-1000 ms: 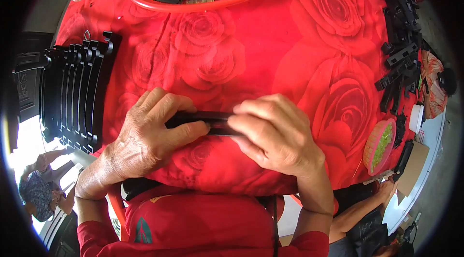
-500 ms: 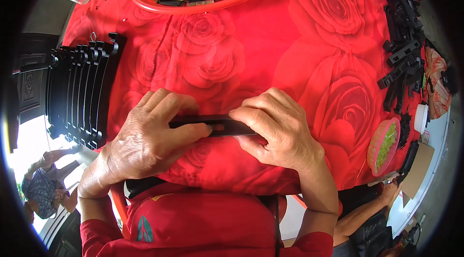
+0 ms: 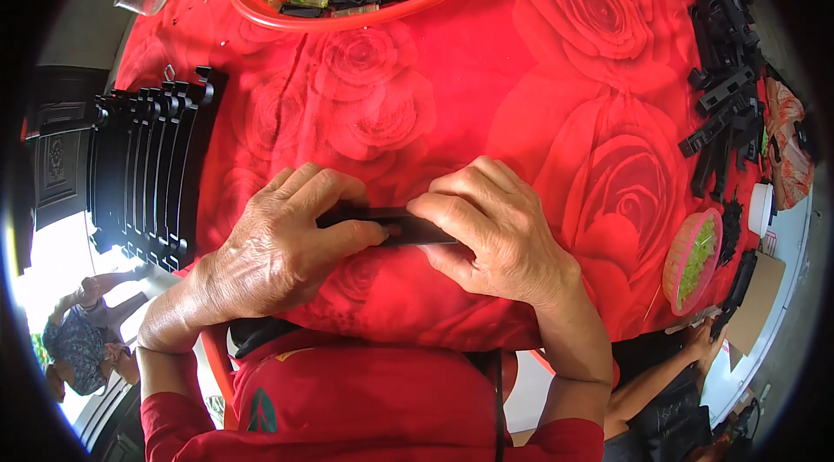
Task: The person assembles black plastic housing components by hand at a table, fitting internal plastic components into the housing.
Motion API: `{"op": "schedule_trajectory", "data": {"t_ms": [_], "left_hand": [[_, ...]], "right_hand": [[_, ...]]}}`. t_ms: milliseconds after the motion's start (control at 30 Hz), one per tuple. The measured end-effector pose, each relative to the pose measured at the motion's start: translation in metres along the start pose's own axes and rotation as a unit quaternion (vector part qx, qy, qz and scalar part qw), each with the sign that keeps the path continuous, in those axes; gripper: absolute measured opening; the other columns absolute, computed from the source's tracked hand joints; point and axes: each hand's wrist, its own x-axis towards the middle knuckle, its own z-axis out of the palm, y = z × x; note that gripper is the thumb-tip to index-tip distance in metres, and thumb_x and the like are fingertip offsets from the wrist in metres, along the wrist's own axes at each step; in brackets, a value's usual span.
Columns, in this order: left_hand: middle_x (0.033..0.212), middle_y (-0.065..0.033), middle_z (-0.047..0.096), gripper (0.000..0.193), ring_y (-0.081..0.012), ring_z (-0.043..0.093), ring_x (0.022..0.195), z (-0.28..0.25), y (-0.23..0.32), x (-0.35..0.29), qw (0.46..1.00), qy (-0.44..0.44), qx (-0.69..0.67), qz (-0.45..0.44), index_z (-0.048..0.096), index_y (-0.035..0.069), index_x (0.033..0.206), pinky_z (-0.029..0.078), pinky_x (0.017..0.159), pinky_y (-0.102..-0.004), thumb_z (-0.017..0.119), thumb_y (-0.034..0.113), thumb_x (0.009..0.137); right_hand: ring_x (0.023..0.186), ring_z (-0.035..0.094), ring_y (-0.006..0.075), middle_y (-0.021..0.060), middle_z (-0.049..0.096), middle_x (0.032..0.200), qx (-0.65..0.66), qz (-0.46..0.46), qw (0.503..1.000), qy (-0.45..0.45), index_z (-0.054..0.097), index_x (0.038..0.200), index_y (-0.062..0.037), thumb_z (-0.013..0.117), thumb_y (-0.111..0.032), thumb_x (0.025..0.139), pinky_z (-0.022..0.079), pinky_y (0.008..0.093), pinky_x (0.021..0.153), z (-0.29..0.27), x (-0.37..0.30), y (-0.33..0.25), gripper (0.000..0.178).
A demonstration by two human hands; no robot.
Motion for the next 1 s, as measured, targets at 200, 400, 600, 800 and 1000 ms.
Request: {"op": "schedule_trajectory", "data": {"t_ms": [200, 400, 600, 800, 1000], "left_hand": [[0.120, -0.0144, 0.063, 0.034, -0.0328, 0.066, 0.103, 0.000, -0.002, 0.005, 0.999, 0.003, -0.019, 0.027, 0.078, 0.011, 0.116, 0.057, 0.085, -0.0428, 0.075, 0.008, 0.082], [0.120, -0.0146, 0.064, 0.038, -0.0329, 0.066, 0.103, -0.001, 0.001, 0.002, 1.000, -0.013, -0.020, 0.020, 0.077, 0.011, 0.118, 0.057, 0.085, -0.0426, 0.075, 0.009, 0.080], [0.118, -0.0135, 0.064, 0.038, -0.0318, 0.066, 0.102, 0.002, -0.003, -0.003, 0.999, 0.004, 0.002, 0.034, 0.077, 0.010, 0.117, 0.057, 0.085, -0.0419, 0.076, 0.009, 0.079], [0.118, -0.0129, 0.064, 0.036, -0.0312, 0.066, 0.103, -0.007, -0.005, -0.012, 1.000, 0.009, -0.001, 0.030, 0.076, 0.010, 0.114, 0.056, 0.085, -0.0417, 0.078, 0.007, 0.078], [0.115, -0.0123, 0.064, 0.035, -0.0313, 0.065, 0.102, -0.005, -0.007, -0.012, 1.000, -0.001, -0.001, 0.030, 0.075, 0.008, 0.111, 0.056, 0.084, -0.0427, 0.077, 0.005, 0.076]], "right_hand": [[0.085, 0.064, 0.0247, 0.0044, 0.067, 0.100, 0.001, -0.003, 1.000, 0.007, 0.073, 0.106, -0.0085, 0.090, -0.005, 0.059, 0.054, 0.0386, 0.072, 0.001, -0.001, 0.001, 0.050], [0.084, 0.063, 0.0245, 0.0042, 0.067, 0.099, -0.002, -0.004, 1.000, 0.001, 0.073, 0.107, -0.0090, 0.091, -0.005, 0.058, 0.054, 0.0385, 0.071, 0.000, 0.000, -0.002, 0.052], [0.083, 0.063, 0.0243, 0.0044, 0.067, 0.099, 0.000, -0.007, 1.000, 0.004, 0.073, 0.108, -0.0093, 0.090, -0.005, 0.060, 0.054, 0.0385, 0.071, 0.000, 0.000, 0.000, 0.051], [0.083, 0.064, 0.0243, 0.0049, 0.067, 0.098, -0.007, -0.015, 1.000, 0.008, 0.073, 0.108, -0.0091, 0.090, -0.005, 0.062, 0.054, 0.0385, 0.072, -0.002, 0.001, -0.001, 0.049], [0.081, 0.064, 0.0250, 0.0073, 0.069, 0.099, 0.007, -0.028, 1.000, 0.005, 0.072, 0.109, -0.0067, 0.092, -0.008, 0.065, 0.052, 0.0375, 0.068, -0.002, 0.000, 0.002, 0.048]]}}
